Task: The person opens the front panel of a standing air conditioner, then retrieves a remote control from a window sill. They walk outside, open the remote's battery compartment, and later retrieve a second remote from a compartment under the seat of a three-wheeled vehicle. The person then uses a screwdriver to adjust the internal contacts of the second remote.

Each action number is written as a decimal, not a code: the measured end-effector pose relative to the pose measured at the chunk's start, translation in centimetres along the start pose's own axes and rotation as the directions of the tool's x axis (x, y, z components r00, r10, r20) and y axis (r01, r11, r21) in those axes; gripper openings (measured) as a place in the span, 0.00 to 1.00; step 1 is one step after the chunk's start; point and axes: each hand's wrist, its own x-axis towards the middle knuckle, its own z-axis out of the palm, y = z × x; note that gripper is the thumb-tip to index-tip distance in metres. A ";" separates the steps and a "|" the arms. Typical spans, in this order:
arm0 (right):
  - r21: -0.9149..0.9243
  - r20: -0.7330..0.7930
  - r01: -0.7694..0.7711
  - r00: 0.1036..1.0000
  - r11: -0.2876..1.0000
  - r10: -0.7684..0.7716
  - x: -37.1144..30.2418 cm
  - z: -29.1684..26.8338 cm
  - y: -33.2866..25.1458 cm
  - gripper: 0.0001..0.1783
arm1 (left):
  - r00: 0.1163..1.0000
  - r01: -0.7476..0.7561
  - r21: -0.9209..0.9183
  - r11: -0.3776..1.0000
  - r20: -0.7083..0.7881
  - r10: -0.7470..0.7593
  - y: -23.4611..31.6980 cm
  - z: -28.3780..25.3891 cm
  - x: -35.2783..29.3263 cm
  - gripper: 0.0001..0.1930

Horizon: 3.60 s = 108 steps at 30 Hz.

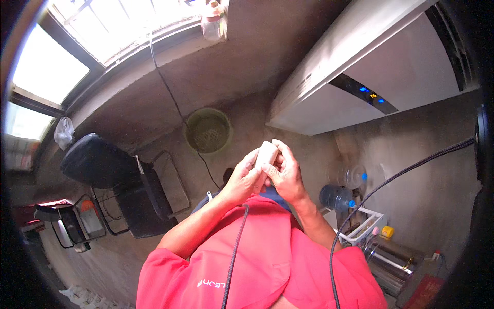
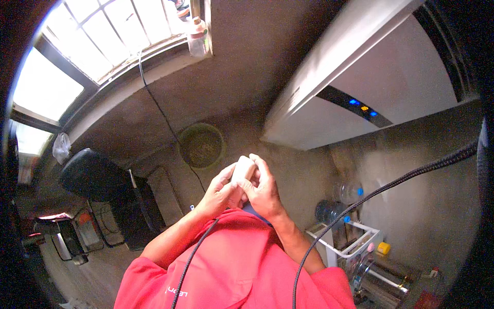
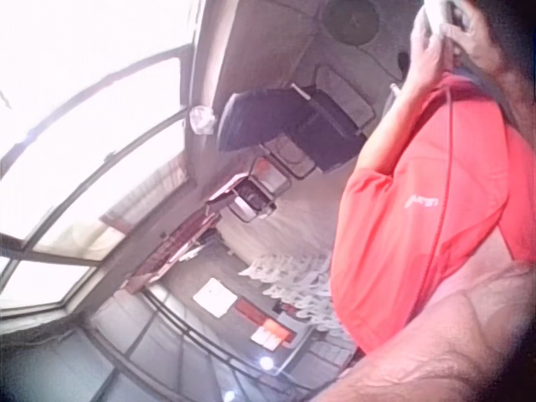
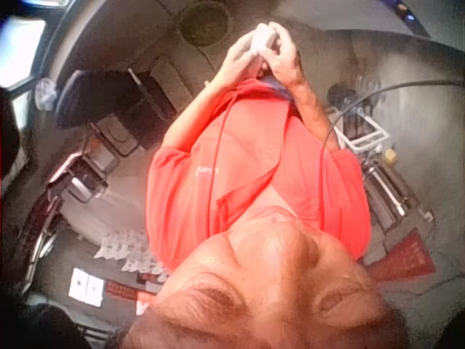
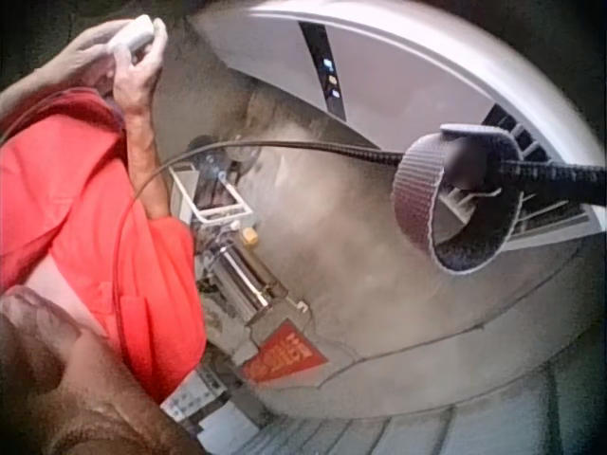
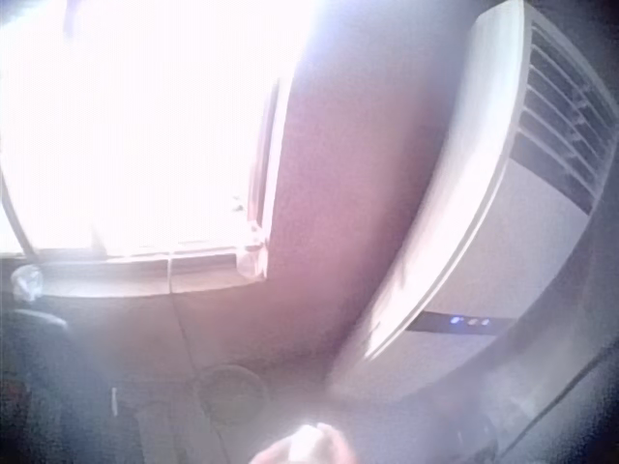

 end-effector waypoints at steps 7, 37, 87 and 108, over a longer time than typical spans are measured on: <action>0.039 0.029 -0.109 0.994 0.993 0.108 0.2 0.7 -0.8 0.34 | 0.999 0.037 -0.124 0.992 -0.008 -0.039 0.3 0.0 -0.4 0.28; -0.671 0.446 0.099 0.846 0.735 0.294 2.9 -0.4 -5.2 0.38 | 0.964 0.264 0.103 0.959 -0.038 -0.262 1.7 -0.4 -2.7 0.31; -0.553 0.816 0.832 0.553 0.055 -0.169 1.1 -3.5 -2.1 0.19 | 0.838 0.540 0.001 0.842 -0.089 -0.538 3.1 -1.7 -0.2 0.20; 0.045 -0.002 -0.499 0.866 0.866 0.499 -1.5 -2.7 1.3 0.18 | 0.954 0.295 0.238 0.925 -0.127 -0.272 -0.5 -0.3 0.8 0.38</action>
